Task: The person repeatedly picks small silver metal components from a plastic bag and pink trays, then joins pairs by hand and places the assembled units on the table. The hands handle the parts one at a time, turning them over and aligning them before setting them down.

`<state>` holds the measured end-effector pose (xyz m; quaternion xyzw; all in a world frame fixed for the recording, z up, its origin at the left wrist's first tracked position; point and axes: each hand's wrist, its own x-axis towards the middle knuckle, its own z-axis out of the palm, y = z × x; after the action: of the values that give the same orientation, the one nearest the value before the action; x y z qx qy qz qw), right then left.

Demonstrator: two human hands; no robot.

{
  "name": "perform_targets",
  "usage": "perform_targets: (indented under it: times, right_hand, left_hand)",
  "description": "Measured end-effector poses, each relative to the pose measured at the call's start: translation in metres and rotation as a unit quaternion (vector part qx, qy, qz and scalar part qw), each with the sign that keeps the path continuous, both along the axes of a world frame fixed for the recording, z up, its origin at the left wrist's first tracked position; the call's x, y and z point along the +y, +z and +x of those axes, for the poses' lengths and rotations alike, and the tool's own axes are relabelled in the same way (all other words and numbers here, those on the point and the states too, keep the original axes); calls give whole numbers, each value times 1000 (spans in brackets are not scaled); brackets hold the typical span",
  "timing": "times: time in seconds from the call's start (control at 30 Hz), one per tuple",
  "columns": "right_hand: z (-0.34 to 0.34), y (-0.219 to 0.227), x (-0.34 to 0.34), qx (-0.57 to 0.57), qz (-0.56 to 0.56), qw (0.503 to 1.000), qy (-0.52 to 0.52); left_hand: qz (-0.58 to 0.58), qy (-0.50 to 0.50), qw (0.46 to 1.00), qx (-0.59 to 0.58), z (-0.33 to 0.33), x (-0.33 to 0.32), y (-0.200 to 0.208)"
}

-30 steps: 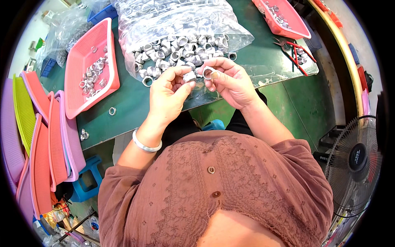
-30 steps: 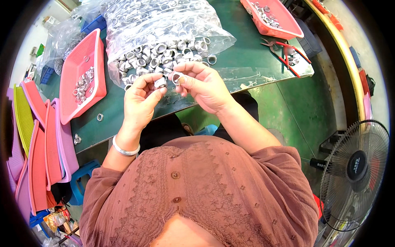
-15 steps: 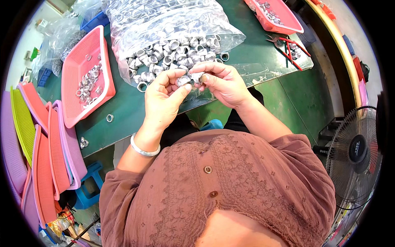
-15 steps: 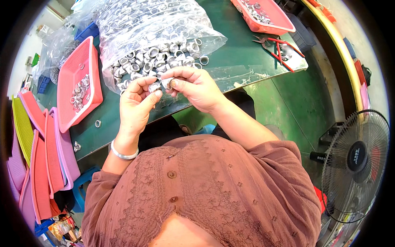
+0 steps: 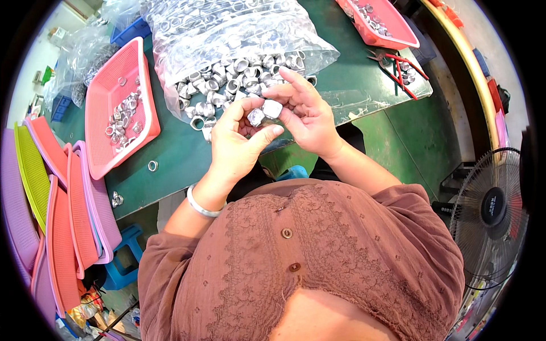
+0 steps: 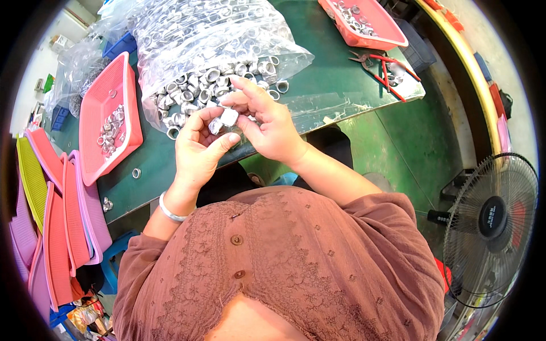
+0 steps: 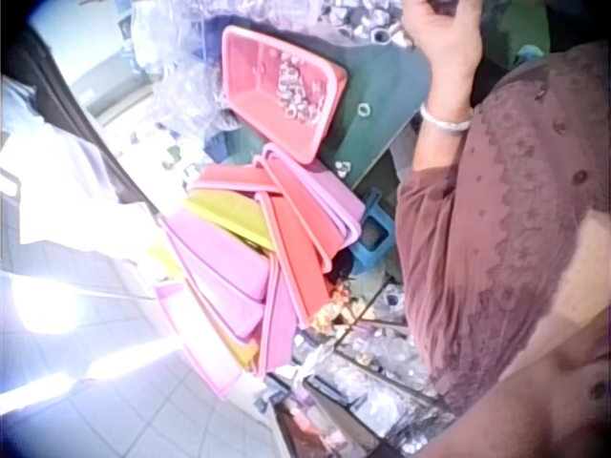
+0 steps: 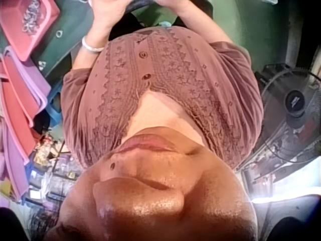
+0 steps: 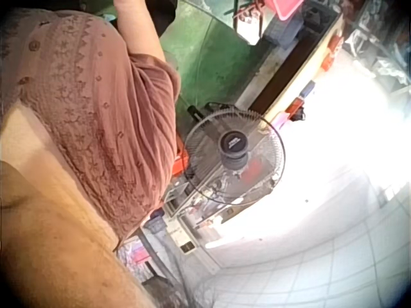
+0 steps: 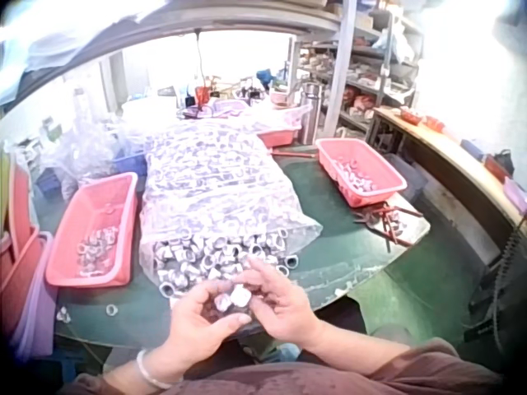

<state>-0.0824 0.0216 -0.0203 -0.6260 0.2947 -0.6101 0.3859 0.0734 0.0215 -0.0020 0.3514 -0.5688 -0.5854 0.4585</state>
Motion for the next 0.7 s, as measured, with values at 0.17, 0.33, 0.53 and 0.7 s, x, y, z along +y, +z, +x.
perform_targets:
  times: [0.17,0.33,0.53,0.7]
  right_hand:
    - [4,1,3,51,-16,998,-20]
    - [4,7,1,99,0,995,-22]
    - [-38,12,-31,315,-54,925,-207]
    - [-35,14,-38,400,-122,887,-197]
  left_hand:
    - [-97,41,993,-57,1,-8,-13]
    - [-147,80,982,-93,18,-10,1]
    - [-289,352,836,-307,113,-66,32]
    - [-386,362,666,-525,144,-81,43]
